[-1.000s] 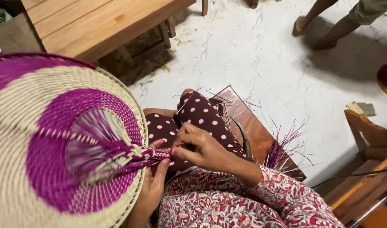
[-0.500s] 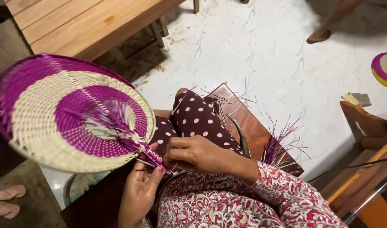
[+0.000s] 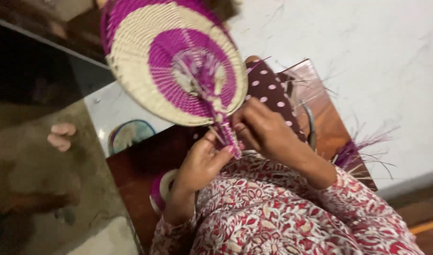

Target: Weaving thin purple and natural fibers to create or finish the handle of a hand fan, using a small knife for adjustments.

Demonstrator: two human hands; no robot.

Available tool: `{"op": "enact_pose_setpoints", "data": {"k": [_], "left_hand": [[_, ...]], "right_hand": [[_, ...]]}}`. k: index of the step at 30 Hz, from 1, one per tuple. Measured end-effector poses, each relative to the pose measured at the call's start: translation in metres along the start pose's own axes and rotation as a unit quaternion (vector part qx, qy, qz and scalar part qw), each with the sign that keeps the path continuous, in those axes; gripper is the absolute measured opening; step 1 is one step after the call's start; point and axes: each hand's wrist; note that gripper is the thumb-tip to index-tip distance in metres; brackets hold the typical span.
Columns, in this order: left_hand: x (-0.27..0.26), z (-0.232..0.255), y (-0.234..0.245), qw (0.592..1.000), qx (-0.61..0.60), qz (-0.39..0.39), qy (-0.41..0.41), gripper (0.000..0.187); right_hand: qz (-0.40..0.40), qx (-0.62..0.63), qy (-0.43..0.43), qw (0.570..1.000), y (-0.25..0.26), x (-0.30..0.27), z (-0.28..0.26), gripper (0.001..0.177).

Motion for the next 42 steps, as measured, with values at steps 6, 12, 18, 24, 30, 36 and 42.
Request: {"op": "enact_pose_setpoints", "data": {"k": [6,12,18,24,30,36,42], "left_hand": [[0.006,0.016,-0.006,1.0,-0.02,-0.021,-0.003,0.031],[0.005,0.019,-0.005,0.999,-0.031,-0.022,0.009,0.038],[0.01,0.026,-0.004,0.999,-0.027,0.024,-0.03,0.04],[0.011,0.01,0.002,0.995,0.066,0.052,-0.062,0.046],[0.01,0.022,-0.006,0.986,0.145,0.075,-0.035,0.063],[0.004,0.003,0.006,0.978,0.139,0.123,-0.097,0.019],[0.0,0.022,-0.011,0.972,0.16,0.137,-0.109,0.03]], "right_hand": [[0.034,0.0,-0.029,0.999,-0.014,-0.009,0.006,0.013],[0.053,0.041,-0.049,0.997,-0.019,-0.017,0.014,0.011],[0.012,0.132,-0.22,0.967,-0.005,-0.016,0.002,0.023],[-0.047,0.289,-0.37,0.882,-0.005,0.011,-0.046,0.02],[-0.001,0.452,-0.532,0.716,-0.03,-0.02,-0.008,0.021],[0.026,0.502,-0.589,0.633,-0.038,-0.032,0.009,0.026],[0.05,0.507,-0.63,0.587,-0.038,-0.03,0.009,0.02]]}}
Point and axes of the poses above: each hand's wrist, its own x-axis towards the middle knuckle, its own y-axis out of the back of the hand, z = x × y, and after that the axes turned 12 degrees about z, right-handed
